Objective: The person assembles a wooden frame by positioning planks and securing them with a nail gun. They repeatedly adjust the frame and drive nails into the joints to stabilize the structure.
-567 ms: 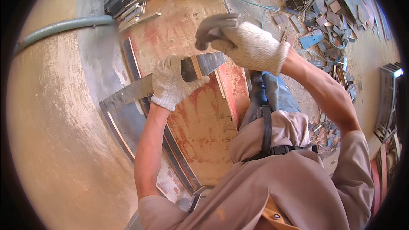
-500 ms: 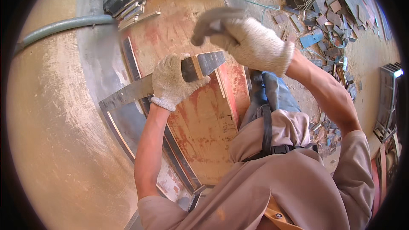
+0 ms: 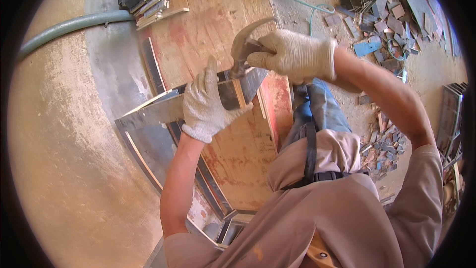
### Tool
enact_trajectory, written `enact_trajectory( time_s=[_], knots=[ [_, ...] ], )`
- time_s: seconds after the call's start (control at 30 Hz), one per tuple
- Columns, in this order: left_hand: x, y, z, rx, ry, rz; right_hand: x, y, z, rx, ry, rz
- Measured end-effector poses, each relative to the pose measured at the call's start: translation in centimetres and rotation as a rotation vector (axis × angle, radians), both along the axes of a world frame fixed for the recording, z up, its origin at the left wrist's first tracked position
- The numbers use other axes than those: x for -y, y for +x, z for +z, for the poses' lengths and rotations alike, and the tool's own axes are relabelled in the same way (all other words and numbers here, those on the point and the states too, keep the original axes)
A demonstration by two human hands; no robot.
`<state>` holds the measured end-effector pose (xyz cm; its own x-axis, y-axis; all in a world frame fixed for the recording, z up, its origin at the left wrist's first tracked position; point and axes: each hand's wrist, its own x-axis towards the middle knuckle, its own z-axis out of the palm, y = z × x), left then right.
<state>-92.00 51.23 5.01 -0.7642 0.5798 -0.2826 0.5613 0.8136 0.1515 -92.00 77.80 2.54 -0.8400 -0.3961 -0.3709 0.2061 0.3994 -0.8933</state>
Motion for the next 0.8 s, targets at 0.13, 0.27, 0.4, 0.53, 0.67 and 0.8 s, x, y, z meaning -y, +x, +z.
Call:
enact_trajectory(
  time_s=[0.13, 0.27, 0.4, 0.53, 0.67, 0.8],
  knots=[
    [1.4, 0.4, -1.2, -0.069, 0.168, -0.057, -1.3, -2.6, 3.0, 0.257, -0.104, -0.132],
    [1.1, -0.4, -1.0, -0.116, 0.207, -0.151, -0.4, 0.0, -0.5, -0.057, -0.187, -0.049],
    [1.7, 0.3, -0.8, -0.076, 0.146, -0.089, -1.5, -1.2, 1.4, 0.195, -0.102, -0.067],
    [0.9, -0.2, -0.7, -0.098, 0.155, -0.143, 1.2, 1.7, -1.5, -0.416, -0.2, -0.158],
    [1.2, -0.3, -0.9, -0.105, 0.158, -0.124, -1.1, 1.3, -1.7, -0.048, -0.217, -0.131],
    [1.3, 0.2, -0.8, -0.095, 0.105, -0.095, 0.9, 3.4, -1.2, -0.198, -0.293, -0.445]
  ],
)
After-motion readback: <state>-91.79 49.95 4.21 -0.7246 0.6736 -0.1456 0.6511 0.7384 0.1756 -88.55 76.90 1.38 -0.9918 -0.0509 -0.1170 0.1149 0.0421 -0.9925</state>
